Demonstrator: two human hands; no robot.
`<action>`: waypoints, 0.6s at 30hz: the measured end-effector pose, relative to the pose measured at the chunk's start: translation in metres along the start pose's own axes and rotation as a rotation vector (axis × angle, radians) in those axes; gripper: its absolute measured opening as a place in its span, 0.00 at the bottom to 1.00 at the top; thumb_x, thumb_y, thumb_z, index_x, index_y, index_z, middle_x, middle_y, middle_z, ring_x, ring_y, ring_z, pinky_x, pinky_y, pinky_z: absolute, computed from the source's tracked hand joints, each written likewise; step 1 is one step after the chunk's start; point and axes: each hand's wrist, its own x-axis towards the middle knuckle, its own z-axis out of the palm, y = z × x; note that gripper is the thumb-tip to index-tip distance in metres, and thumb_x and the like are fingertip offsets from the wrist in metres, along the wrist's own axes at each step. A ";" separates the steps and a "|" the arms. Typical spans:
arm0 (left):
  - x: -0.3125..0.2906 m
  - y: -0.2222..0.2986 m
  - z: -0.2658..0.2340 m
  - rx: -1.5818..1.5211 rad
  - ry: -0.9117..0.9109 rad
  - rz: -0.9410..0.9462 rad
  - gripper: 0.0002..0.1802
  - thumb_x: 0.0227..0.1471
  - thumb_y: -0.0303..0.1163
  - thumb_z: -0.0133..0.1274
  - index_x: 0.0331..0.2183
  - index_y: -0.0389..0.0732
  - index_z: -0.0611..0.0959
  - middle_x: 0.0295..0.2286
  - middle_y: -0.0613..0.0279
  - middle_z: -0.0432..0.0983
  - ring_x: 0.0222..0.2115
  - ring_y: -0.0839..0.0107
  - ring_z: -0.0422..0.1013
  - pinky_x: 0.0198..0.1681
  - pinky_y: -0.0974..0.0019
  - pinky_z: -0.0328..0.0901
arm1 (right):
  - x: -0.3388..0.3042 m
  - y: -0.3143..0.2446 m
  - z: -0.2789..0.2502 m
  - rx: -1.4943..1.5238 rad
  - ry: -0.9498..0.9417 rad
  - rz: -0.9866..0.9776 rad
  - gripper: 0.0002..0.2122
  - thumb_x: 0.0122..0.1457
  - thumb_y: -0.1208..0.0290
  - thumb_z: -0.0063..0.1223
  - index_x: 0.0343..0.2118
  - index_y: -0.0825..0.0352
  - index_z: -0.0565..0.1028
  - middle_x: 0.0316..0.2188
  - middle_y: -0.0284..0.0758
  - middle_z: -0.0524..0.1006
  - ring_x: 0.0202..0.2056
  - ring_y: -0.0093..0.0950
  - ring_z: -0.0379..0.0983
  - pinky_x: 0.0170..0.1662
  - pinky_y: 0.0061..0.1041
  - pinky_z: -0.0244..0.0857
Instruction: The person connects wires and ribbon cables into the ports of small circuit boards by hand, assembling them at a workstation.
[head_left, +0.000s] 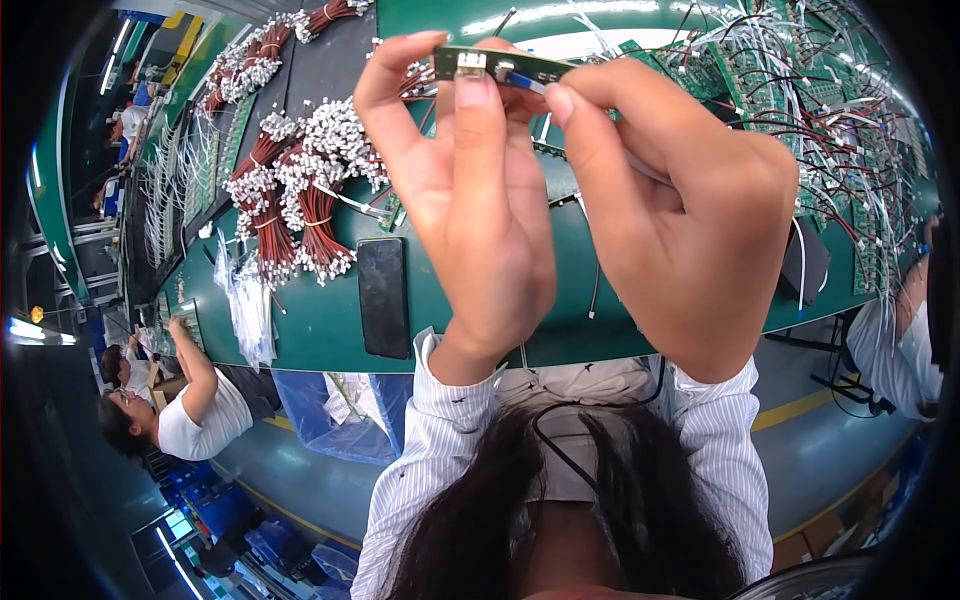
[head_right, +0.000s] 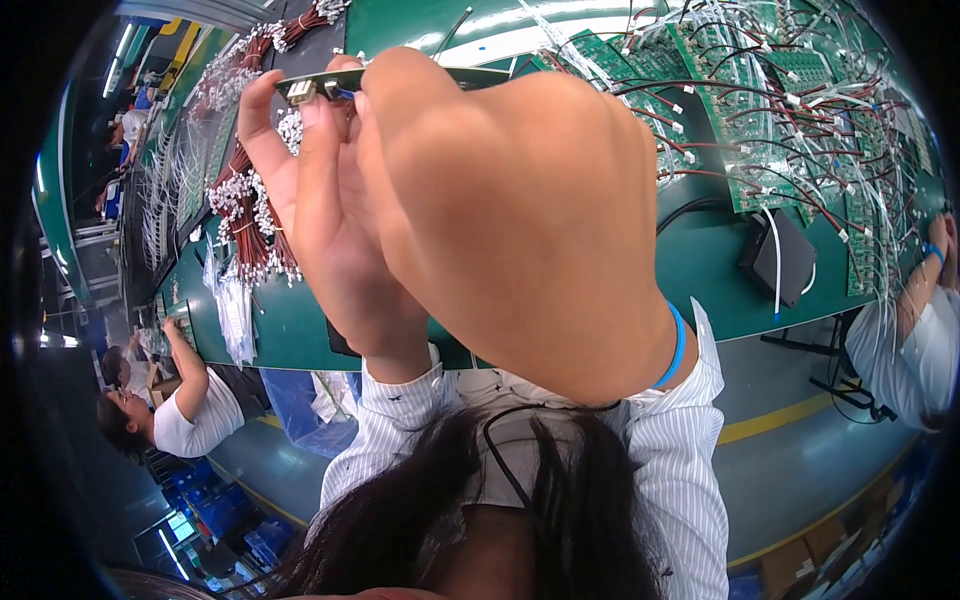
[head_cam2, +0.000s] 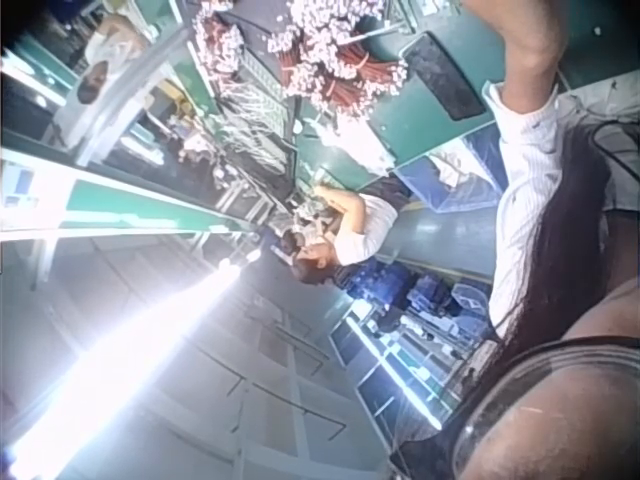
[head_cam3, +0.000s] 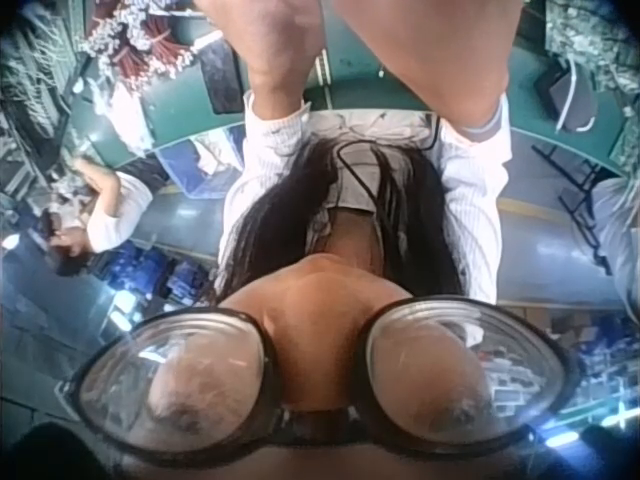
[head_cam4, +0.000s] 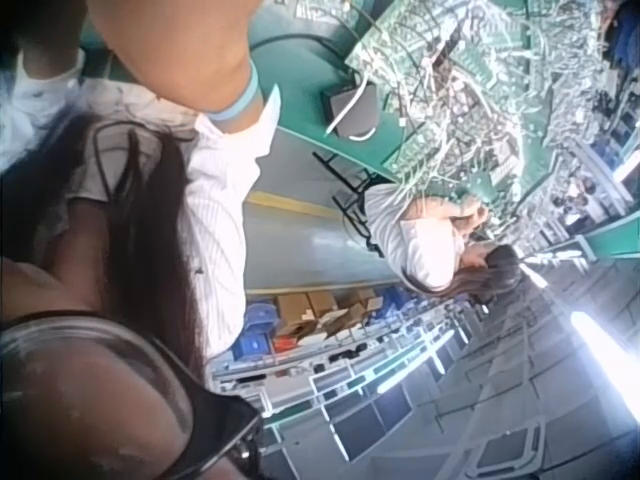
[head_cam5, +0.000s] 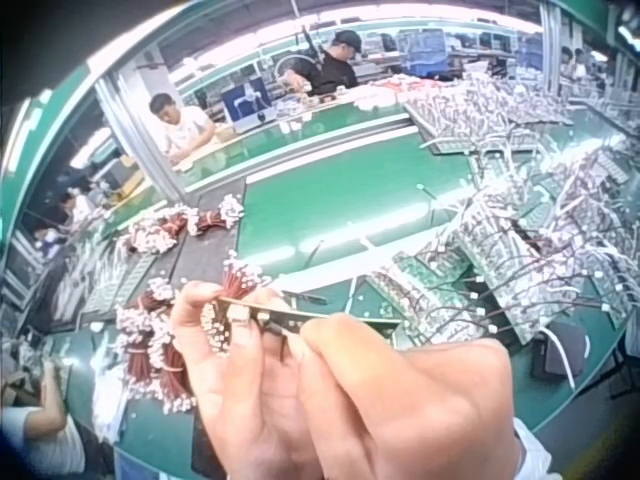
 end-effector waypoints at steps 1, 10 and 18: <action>0.000 0.000 0.000 0.021 0.000 -0.003 0.19 0.57 0.26 0.37 0.50 0.43 0.57 0.36 0.57 0.69 0.35 0.74 0.66 0.41 0.72 0.60 | 0.000 0.000 0.000 0.004 0.001 -0.007 0.01 0.49 0.81 0.52 0.24 0.70 0.74 0.08 0.27 0.62 0.11 0.09 0.54 0.13 0.13 0.43; 0.001 0.001 0.000 -0.038 -0.013 -0.043 0.19 0.57 0.26 0.37 0.50 0.43 0.57 0.36 0.57 0.68 0.36 0.73 0.66 0.42 0.72 0.60 | 0.000 0.001 0.000 0.017 -0.004 -0.023 0.01 0.49 0.82 0.52 0.24 0.70 0.73 0.08 0.28 0.63 0.10 0.10 0.55 0.13 0.13 0.43; 0.001 0.001 0.001 -0.049 -0.005 -0.034 0.18 0.57 0.26 0.37 0.50 0.44 0.58 0.36 0.57 0.68 0.36 0.73 0.66 0.42 0.73 0.60 | 0.001 0.001 -0.001 0.004 -0.002 -0.027 0.01 0.48 0.82 0.52 0.23 0.70 0.73 0.07 0.29 0.64 0.10 0.11 0.56 0.13 0.14 0.44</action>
